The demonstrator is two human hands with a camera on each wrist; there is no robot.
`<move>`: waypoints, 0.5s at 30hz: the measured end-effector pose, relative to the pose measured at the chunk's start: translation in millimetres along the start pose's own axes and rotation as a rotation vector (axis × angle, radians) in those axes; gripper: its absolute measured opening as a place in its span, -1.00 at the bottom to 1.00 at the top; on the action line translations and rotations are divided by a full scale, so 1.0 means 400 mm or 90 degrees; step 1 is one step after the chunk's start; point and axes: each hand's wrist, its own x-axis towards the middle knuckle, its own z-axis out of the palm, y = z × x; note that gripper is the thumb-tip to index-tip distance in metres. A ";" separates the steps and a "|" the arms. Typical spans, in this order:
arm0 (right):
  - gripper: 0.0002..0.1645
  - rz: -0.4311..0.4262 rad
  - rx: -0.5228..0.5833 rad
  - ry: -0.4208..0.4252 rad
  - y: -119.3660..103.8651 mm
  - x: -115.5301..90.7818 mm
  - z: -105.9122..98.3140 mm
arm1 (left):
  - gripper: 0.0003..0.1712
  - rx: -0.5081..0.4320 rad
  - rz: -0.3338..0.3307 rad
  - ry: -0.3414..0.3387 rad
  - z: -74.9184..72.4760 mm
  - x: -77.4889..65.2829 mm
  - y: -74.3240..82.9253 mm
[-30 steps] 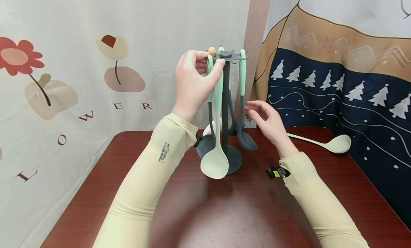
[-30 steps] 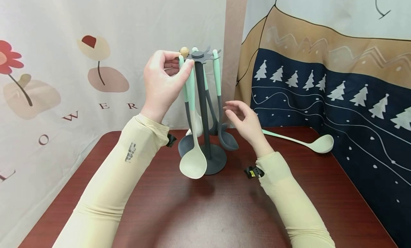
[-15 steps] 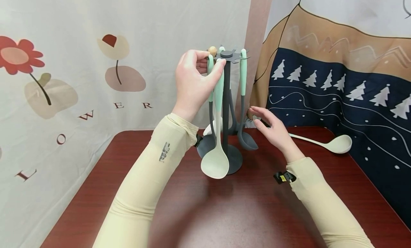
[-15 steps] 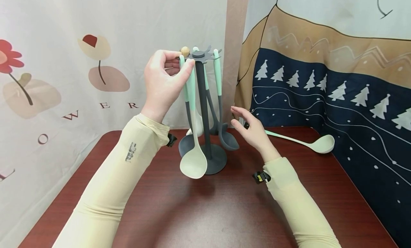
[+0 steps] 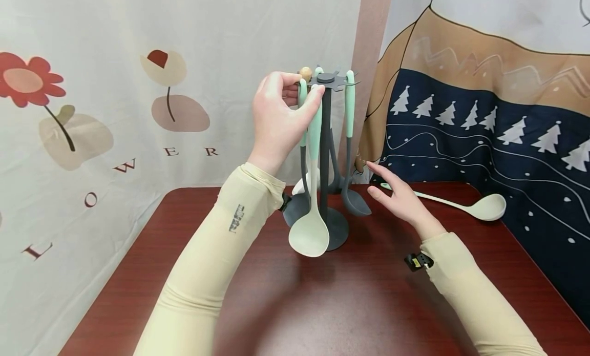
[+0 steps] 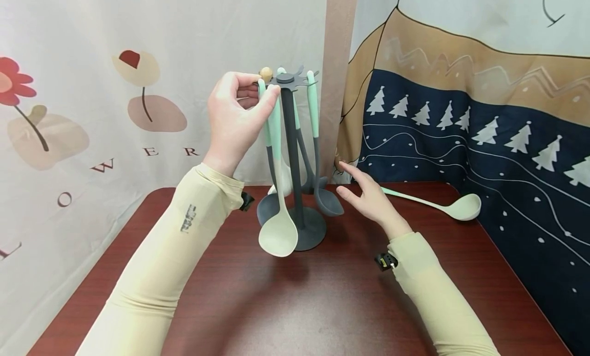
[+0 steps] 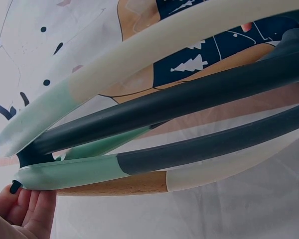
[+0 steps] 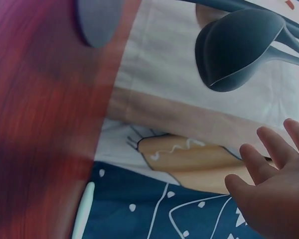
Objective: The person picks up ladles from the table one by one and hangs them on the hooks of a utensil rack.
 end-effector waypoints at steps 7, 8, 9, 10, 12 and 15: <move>-0.19 0.024 -0.068 -0.046 0.024 -0.014 -0.014 | -0.65 -0.003 0.011 0.001 0.001 -0.002 0.000; -0.19 0.030 -0.075 -0.051 0.029 -0.016 -0.016 | -0.65 -0.004 0.017 0.003 0.001 -0.002 0.000; -0.18 0.035 -0.080 -0.056 0.032 -0.018 -0.019 | -0.65 -0.004 0.017 0.003 0.001 -0.002 0.001; -0.17 0.040 -0.087 -0.061 0.035 -0.021 -0.021 | -0.65 -0.005 0.018 0.003 0.001 -0.002 0.001; -0.16 0.038 -0.101 -0.068 0.046 -0.025 -0.025 | -0.65 -0.003 0.018 0.004 0.001 -0.002 0.001; -0.12 0.037 -0.128 -0.085 0.057 -0.031 -0.032 | -0.65 -0.001 0.014 0.004 0.000 -0.002 0.000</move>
